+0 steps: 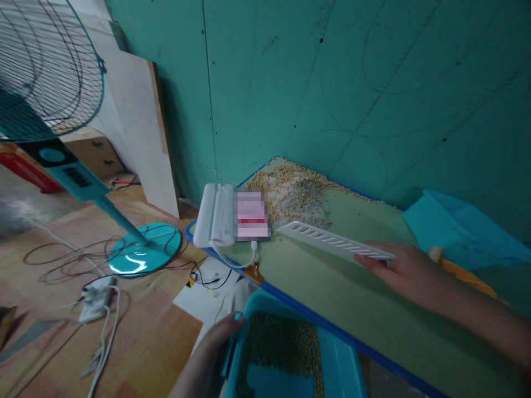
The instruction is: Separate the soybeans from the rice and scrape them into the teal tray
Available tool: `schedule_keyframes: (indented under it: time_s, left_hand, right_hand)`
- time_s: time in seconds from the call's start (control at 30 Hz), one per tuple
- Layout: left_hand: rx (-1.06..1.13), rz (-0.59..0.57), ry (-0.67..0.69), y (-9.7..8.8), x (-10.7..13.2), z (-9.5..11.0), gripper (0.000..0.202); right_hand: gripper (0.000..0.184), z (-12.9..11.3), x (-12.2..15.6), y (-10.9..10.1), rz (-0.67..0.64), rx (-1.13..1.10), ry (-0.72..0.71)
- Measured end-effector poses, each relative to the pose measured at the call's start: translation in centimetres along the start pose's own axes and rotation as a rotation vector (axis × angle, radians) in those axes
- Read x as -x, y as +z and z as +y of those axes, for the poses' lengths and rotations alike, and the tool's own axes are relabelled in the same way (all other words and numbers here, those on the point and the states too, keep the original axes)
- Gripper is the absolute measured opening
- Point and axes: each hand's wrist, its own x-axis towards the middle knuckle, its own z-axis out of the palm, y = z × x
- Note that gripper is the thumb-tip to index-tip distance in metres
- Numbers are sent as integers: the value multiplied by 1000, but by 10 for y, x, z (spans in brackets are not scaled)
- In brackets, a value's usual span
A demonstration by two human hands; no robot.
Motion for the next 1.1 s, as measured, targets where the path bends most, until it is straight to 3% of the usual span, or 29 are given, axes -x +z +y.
schedule_keyframes:
  time_s: [0.17,0.43,0.7,0.9,1.1]
  left_hand:
    - [48,129,40,0,-1,-2,8]
    - [-62,99,-47,-1,-2,0,25]
    - [4,63,-55,3,2,3,20]
    - [-28,161,-44,14,5,15,20]
    - [-107,197,31,2,0,17,26]
  right_hand:
    - [29,2,2,2,32,-29,-10]
    - [32,-1,0,2,27,62,-30]
    - [33,1,2,4,-6,16,-49]
    - [31,4,6,5,-1,-27,-73]
    - [30,11,12,13,65,-49,-106]
